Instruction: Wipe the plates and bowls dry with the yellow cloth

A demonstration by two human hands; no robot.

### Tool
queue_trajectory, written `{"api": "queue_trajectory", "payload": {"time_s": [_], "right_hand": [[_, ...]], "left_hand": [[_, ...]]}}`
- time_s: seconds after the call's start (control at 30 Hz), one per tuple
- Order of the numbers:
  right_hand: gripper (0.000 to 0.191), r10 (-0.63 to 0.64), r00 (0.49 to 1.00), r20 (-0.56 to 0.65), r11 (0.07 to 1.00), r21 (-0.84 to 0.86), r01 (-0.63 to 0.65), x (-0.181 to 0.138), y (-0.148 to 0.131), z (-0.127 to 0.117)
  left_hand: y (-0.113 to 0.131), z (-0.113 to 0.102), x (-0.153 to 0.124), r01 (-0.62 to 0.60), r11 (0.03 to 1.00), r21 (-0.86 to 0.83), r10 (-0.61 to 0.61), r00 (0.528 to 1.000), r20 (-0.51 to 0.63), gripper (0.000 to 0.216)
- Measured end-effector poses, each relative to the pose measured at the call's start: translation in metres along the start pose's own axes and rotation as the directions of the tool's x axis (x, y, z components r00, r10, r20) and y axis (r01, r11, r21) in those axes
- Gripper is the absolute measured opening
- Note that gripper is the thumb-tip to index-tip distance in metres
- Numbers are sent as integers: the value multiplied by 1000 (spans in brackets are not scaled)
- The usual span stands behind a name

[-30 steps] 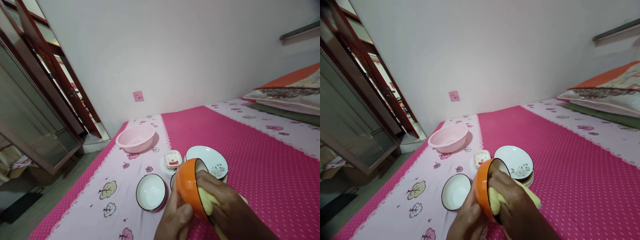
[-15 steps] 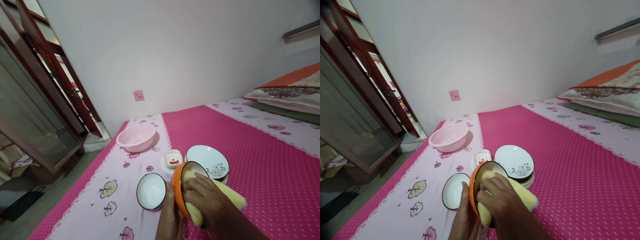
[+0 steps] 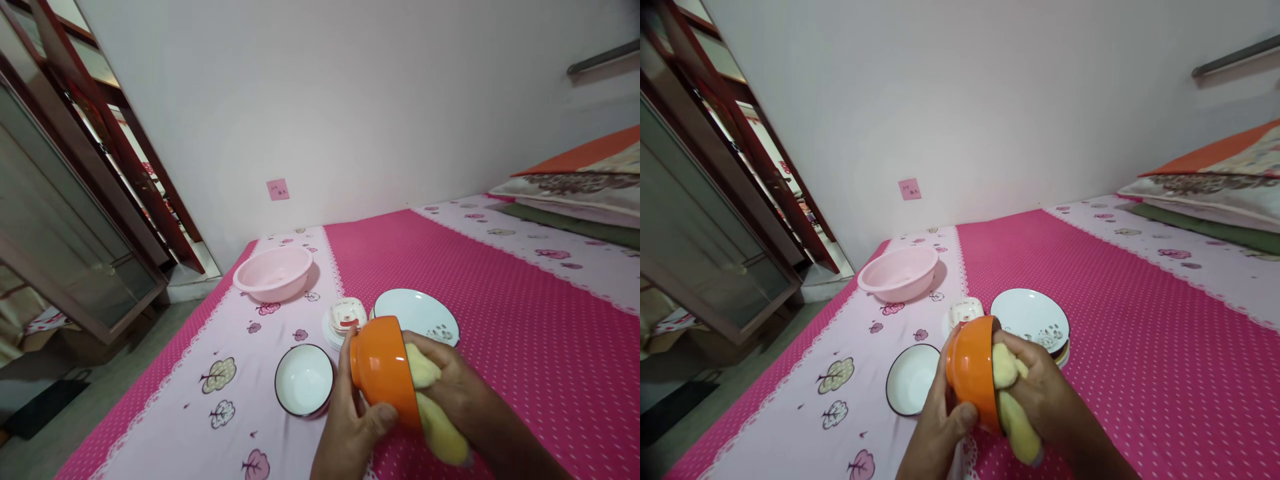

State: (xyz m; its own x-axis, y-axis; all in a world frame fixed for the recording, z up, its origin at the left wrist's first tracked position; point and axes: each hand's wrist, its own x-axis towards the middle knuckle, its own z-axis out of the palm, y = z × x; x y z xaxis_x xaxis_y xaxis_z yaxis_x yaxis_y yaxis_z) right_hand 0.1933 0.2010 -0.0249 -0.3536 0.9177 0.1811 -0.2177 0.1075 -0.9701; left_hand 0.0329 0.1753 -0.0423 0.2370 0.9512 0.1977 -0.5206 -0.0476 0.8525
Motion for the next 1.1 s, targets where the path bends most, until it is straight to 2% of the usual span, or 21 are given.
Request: {"api": "queue_trajectory", "payload": {"time_s": [0.07,0.1,0.17,0.23,0.27,0.3,0.37,0.47,0.53,0.6,0.67,0.73,0.77,0.83,0.9,0.93,1.0,1.1], "right_hand": [[13,-121,988,96,964,-225,140,-1,-4,6],[13,-194,969,154,902,-361,238,-2,-5,9],[20,-308,914,265,690,-599,407,-3,-5,14],[24,-347,880,326,498,-731,467,-4,-1,18],[24,-341,879,335,457,-758,466,-5,0,18],[24,-327,891,315,474,-761,443,-6,1,19],[24,-295,928,228,608,-704,366,-8,-1,18],[18,-240,963,126,795,-544,269,-8,-7,11],[14,-129,990,59,925,-353,142,-6,-8,4],[20,17,1000,8,997,-81,-16,-3,-6,-2],[26,67,998,-8,994,92,-66,-1,-3,-4],[23,29,1000,-8,993,112,-28,-1,-3,-2],[19,-6,1000,3,998,60,6,-2,-3,1],[14,-124,989,74,971,-199,137,-5,-5,9],[17,-206,960,190,844,-461,273,-7,-6,15],[19,-232,944,235,773,-545,325,-8,-6,18],[22,-259,925,277,679,-629,378,-8,-5,21],[27,-278,927,251,634,-677,373,-8,-6,20]], "left_hand": [[-5,-4,1,-24,1000,-16,23,999,-48,89],[-8,-5,1,-8,998,-62,4,998,-66,78],[-13,-5,3,75,976,-205,-98,990,-104,61],[-16,-4,4,167,926,-340,-225,964,-140,57],[-17,-4,4,195,905,-378,-267,952,-149,56],[-17,-3,4,205,895,-397,-284,947,-150,56],[-15,-1,3,206,904,-374,-267,957,-117,56],[-8,3,-1,155,951,-267,-169,985,-28,63],[-2,6,-3,111,978,-177,-109,994,23,84],[1,8,-4,98,990,-99,-93,994,59,109],[1,8,-3,99,994,-46,-96,993,71,121],[-1,6,-2,48,999,-16,-48,999,25,120],[-3,5,-1,8,1000,-9,-8,1000,-8,115],[-7,2,0,-25,999,-48,21,997,-72,90],[-10,0,1,49,983,-178,-68,992,-103,65],[-10,0,1,110,961,-255,-141,984,-108,59],[-11,0,2,212,908,-361,-269,956,-115,59],[-9,4,1,260,884,-389,-317,944,-91,60]]}}
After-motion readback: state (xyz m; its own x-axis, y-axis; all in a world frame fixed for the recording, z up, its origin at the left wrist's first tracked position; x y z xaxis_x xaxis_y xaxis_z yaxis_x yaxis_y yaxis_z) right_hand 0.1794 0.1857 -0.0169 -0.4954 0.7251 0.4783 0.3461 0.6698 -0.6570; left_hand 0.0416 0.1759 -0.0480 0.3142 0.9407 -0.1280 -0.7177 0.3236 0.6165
